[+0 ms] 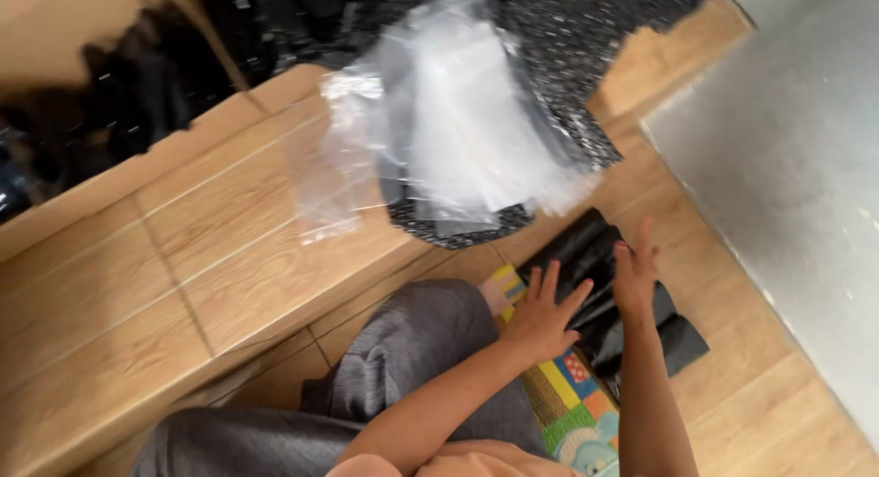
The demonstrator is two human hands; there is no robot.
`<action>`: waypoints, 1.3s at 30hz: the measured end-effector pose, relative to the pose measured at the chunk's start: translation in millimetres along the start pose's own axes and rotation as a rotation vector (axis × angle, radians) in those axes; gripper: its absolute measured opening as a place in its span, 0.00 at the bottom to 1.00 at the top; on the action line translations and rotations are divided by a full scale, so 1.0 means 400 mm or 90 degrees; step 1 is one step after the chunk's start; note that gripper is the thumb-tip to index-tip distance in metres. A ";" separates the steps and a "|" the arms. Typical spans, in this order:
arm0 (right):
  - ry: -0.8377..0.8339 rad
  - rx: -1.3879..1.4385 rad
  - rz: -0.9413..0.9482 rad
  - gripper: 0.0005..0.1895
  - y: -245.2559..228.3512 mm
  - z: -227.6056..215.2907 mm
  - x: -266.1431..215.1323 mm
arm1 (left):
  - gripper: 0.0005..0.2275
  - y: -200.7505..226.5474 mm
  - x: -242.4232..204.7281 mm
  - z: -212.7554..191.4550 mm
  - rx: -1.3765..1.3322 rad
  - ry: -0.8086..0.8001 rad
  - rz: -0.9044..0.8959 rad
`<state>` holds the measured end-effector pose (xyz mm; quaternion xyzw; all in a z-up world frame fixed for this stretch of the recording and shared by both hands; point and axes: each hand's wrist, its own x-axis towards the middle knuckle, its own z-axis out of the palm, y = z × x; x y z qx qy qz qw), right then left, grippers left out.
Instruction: The person wraps a pair of sunglasses in black bubble wrap, places it into a black poly mailer, and seals the bag. They then pick up another pair of sunglasses from a box and wipe them with a black cloth.
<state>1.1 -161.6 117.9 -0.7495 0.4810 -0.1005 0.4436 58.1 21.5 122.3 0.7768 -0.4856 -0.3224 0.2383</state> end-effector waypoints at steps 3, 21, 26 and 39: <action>0.091 0.083 -0.119 0.27 -0.064 0.006 -0.112 | 0.27 -0.005 -0.094 -0.093 -0.141 0.007 0.017; 0.079 0.063 -0.862 0.09 -0.622 0.467 -0.462 | 0.14 -0.210 -0.692 -0.533 -0.415 0.530 0.019; -0.071 -0.030 -0.892 0.13 -0.750 0.612 -0.552 | 0.14 -0.337 -0.876 -0.642 -0.220 0.667 -0.059; -0.241 -0.573 -0.740 0.29 -0.882 0.837 -0.659 | 0.23 -0.603 -0.911 -0.670 0.237 0.617 -0.503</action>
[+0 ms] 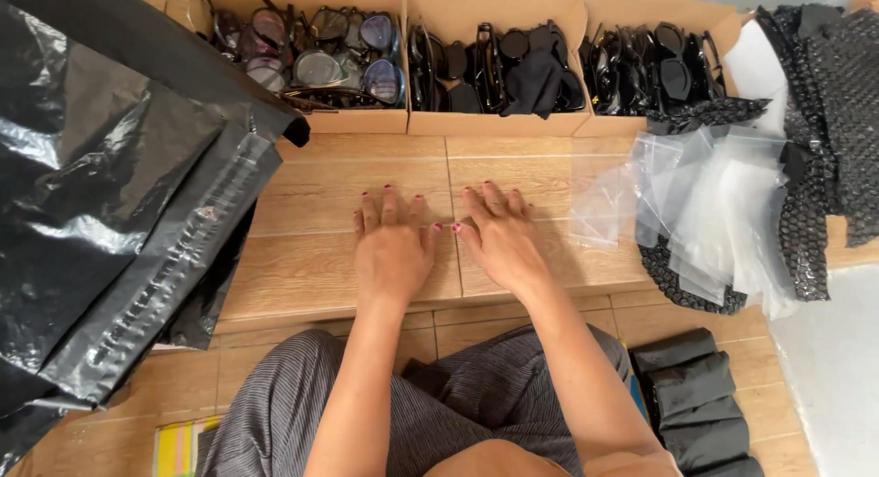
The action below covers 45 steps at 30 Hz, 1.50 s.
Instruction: The person wraps a pair of sunglasses in black bubble wrap, places it into a black poly mailer, and seals the bag. They then pick up another pair of sunglasses from a box and wipe them with a black cloth.
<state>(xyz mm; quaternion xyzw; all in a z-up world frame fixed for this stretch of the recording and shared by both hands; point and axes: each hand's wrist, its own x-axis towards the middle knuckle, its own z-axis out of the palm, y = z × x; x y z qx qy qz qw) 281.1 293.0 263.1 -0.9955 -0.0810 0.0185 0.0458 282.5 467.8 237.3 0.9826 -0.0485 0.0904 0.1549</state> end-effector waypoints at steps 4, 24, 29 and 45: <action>-0.047 0.047 -0.030 0.27 0.039 -0.017 0.018 | 0.24 0.003 0.021 -0.017 -0.011 -0.038 0.012; 0.287 0.088 0.071 0.02 0.344 -0.086 0.382 | 0.16 0.144 0.391 -0.221 -0.332 -0.032 0.129; 0.464 0.156 0.029 0.05 0.337 -0.058 0.372 | 0.10 0.099 0.515 -0.097 -0.875 0.309 -0.056; 0.168 0.285 -0.065 0.06 -0.057 -0.165 0.437 | 0.16 0.044 0.490 -0.042 -0.973 0.456 -0.109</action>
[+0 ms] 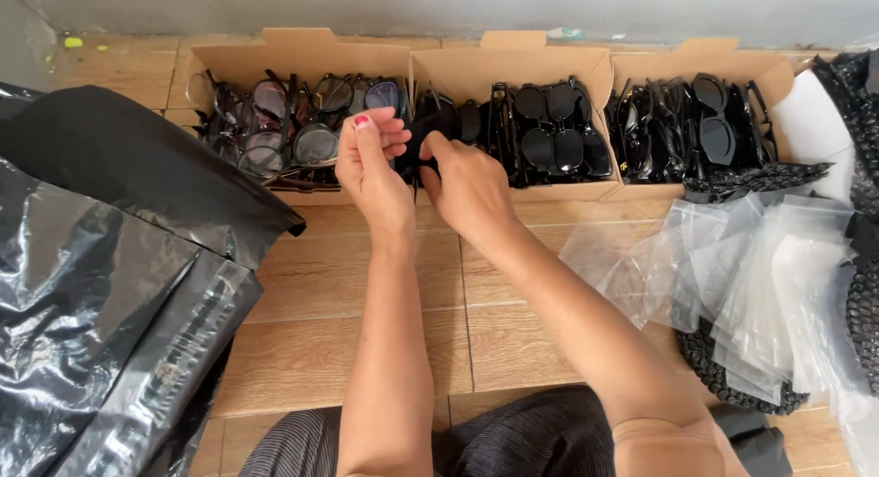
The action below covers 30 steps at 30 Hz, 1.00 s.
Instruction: The person wraps a pair of sunglasses in black bubble wrap, places it into a black poly mailer, and seals the bag. They then pick up another pair of sunglasses from a box and wipe them with a black cloth.
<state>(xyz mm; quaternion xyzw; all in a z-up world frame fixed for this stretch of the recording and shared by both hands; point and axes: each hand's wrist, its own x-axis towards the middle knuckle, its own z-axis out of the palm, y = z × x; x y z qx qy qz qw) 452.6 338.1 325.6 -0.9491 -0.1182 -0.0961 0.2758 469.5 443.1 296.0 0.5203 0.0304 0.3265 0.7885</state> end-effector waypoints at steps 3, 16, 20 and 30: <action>-0.025 -0.087 0.062 0.10 -0.014 -0.011 0.015 | 0.16 0.000 0.004 -0.001 0.007 0.003 0.001; 0.373 0.013 0.051 0.14 0.204 -0.158 -0.100 | 0.22 0.068 -0.090 0.087 -0.129 -0.305 -0.238; 0.370 0.231 0.055 0.15 0.143 -0.129 -0.166 | 0.30 0.076 -0.152 0.135 -0.200 -0.360 -0.273; 0.282 0.480 0.013 0.02 0.220 -0.065 -0.192 | 0.30 -0.029 -0.127 0.128 -0.438 -0.305 -0.506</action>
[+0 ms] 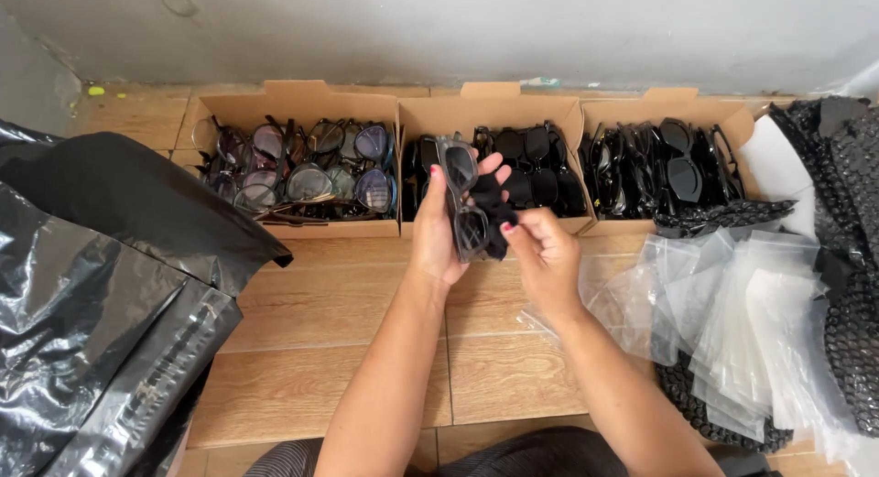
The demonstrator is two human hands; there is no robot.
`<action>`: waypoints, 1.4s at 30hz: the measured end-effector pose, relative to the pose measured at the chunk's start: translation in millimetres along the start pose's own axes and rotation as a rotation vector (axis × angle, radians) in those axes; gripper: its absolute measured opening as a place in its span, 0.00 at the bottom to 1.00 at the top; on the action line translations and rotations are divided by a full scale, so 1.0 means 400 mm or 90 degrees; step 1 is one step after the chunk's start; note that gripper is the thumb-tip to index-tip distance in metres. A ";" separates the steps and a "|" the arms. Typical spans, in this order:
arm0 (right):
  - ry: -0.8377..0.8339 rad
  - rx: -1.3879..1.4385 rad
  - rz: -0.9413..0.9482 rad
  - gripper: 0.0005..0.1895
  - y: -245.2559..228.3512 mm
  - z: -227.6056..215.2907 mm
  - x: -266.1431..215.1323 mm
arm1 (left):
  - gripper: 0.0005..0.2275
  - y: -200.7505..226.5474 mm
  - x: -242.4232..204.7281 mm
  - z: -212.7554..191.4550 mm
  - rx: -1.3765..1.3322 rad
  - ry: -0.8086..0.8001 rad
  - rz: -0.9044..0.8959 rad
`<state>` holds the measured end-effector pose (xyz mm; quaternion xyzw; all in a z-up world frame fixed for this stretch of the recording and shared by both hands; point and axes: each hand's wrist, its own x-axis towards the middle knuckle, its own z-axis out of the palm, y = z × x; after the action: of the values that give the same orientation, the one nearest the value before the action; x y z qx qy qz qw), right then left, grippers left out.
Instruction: The person wraps a pair of sunglasses in black bubble wrap, places it into a black poly mailer, and seals the bag. They then pick up another pair of sunglasses from a box and wipe them with a black cloth.
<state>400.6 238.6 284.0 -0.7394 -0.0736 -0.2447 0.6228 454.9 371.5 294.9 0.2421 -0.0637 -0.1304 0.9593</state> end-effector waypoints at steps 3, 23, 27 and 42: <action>0.067 -0.075 -0.123 0.02 0.117 -0.055 -0.038 | 0.29 -0.016 -0.004 -0.019 -0.038 0.023 -0.022; -0.322 -0.476 -0.497 0.47 0.113 0.050 -0.016 | 0.15 0.014 -0.013 -0.057 -0.196 -0.166 -0.104; -0.251 -0.443 -0.429 0.50 0.092 0.021 -0.007 | 0.16 -0.022 -0.028 -0.004 -0.004 0.003 -0.150; -0.146 -0.394 -0.387 0.46 0.097 -0.021 0.006 | 0.31 -0.029 -0.036 0.031 0.173 0.019 -0.226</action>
<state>416.4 221.8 251.8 -0.8582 -0.2792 -0.3436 0.2597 436.1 360.1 299.2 0.3783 -0.0226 -0.2835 0.8809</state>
